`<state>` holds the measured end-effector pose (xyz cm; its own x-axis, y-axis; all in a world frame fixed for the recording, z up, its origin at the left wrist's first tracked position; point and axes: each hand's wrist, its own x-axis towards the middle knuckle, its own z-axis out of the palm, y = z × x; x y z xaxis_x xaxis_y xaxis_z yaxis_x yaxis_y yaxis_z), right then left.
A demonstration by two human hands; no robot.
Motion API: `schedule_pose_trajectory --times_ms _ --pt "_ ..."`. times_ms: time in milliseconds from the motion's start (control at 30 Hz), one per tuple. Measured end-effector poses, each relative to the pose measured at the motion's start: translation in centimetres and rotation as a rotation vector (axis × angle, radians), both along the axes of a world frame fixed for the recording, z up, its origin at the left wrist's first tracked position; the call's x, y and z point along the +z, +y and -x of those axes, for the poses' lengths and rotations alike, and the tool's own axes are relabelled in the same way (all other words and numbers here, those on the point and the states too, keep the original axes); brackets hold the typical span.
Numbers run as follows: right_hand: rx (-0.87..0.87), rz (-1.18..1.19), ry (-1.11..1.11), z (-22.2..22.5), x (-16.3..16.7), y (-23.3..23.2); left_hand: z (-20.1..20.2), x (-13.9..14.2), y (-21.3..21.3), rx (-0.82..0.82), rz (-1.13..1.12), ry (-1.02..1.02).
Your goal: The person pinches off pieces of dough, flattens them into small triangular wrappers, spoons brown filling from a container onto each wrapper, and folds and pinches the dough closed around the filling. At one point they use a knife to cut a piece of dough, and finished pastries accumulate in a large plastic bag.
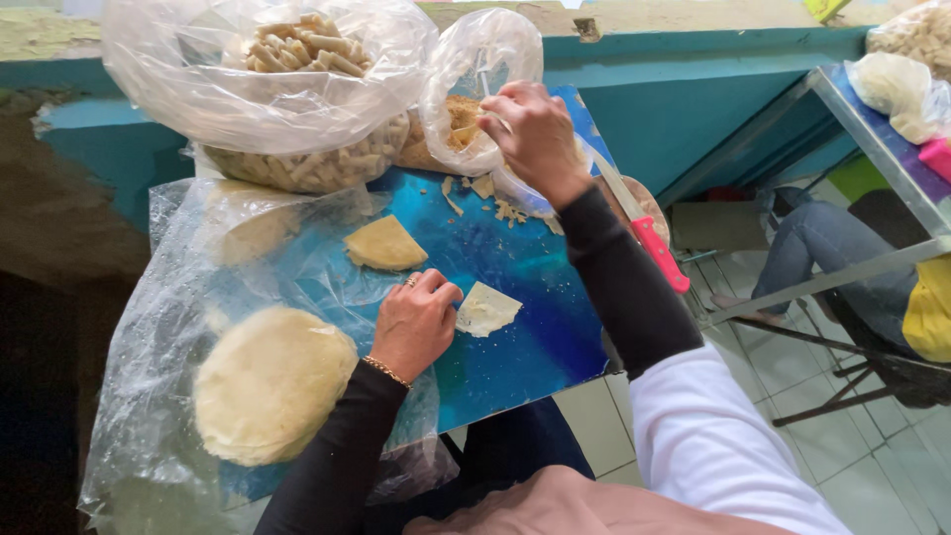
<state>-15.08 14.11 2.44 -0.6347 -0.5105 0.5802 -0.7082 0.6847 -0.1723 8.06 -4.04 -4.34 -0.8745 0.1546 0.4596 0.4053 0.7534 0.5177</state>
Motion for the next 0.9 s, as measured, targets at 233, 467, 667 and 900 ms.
schedule_pose_trajectory --times_ms 233,467,667,900 --pt "-0.091 -0.423 0.086 7.4 -4.8 -3.5 0.2 0.6 -1.0 0.004 0.049 -0.065" --pt "-0.115 -0.155 -0.099 7.6 -5.1 -2.1 0.2 -0.1 -1.4 0.047 0.017 -0.011" --pt "-0.225 0.195 -0.178 6.2 -3.4 1.4 0.0 0.2 -0.8 0.057 0.001 0.016" --pt "0.062 0.6 -0.7 0.8 -3.6 5.1 -0.5 1.9 -0.6 0.079 -0.218 0.051"
